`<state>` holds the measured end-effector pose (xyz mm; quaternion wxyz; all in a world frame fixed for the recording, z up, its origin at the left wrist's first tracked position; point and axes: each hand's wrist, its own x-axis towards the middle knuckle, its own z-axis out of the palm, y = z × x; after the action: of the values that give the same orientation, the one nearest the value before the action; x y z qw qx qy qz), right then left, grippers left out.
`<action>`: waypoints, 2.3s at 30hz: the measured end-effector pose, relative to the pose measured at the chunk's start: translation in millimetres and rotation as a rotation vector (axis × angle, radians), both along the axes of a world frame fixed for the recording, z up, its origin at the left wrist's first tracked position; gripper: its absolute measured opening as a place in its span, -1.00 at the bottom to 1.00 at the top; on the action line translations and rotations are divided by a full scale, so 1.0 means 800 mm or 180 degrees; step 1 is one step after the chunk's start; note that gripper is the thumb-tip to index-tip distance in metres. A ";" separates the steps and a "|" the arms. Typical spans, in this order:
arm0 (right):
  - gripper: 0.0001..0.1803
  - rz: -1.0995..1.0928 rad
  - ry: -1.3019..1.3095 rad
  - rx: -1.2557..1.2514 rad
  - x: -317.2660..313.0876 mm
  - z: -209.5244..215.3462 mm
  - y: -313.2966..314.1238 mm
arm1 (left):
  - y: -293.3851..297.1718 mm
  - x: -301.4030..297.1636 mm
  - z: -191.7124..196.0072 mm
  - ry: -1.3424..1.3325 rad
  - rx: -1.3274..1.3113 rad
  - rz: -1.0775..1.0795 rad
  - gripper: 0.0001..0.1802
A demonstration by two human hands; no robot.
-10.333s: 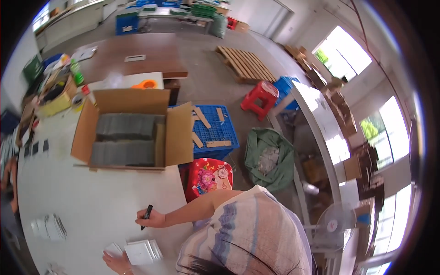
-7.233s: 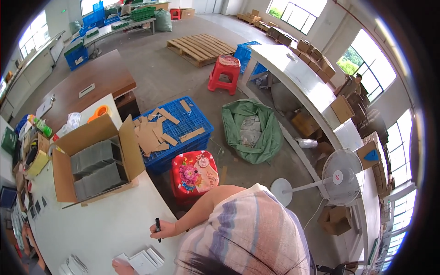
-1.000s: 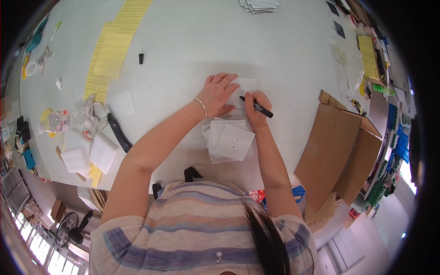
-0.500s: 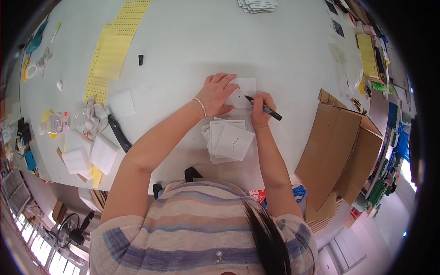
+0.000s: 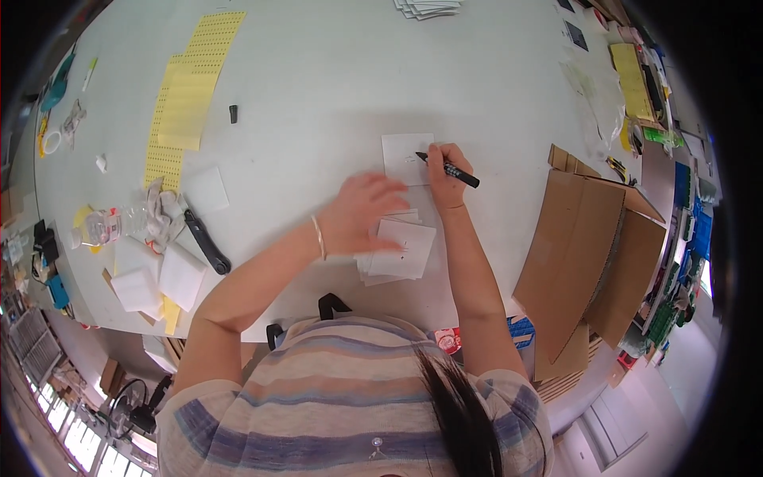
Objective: The person counts and stacks small gray plates, then marks small white packets with a marker pen.
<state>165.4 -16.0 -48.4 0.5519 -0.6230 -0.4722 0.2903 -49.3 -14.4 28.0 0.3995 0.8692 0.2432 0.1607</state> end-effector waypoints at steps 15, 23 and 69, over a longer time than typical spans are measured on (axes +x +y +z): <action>-0.78 0.0207 -0.1112 0.0316 -0.007 0.006 0.002 | 0.045 0.038 -0.054 0.0633 0.0850 0.0638 -0.34; -0.78 0.0212 -0.0956 0.0020 -0.003 0.008 -0.019 | 0.050 0.038 -0.056 0.0580 0.0880 0.0643 -0.32; -0.44 -0.0251 -0.0655 -0.1192 0.020 0.049 -0.168 | -0.113 -0.004 -0.038 -0.0441 -0.0898 0.2478 -0.10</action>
<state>181.1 -150.4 -9.1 0.3863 -0.7590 -0.4392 0.2861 -52.5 -104.4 -2.6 0.4394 0.6363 0.5457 0.3228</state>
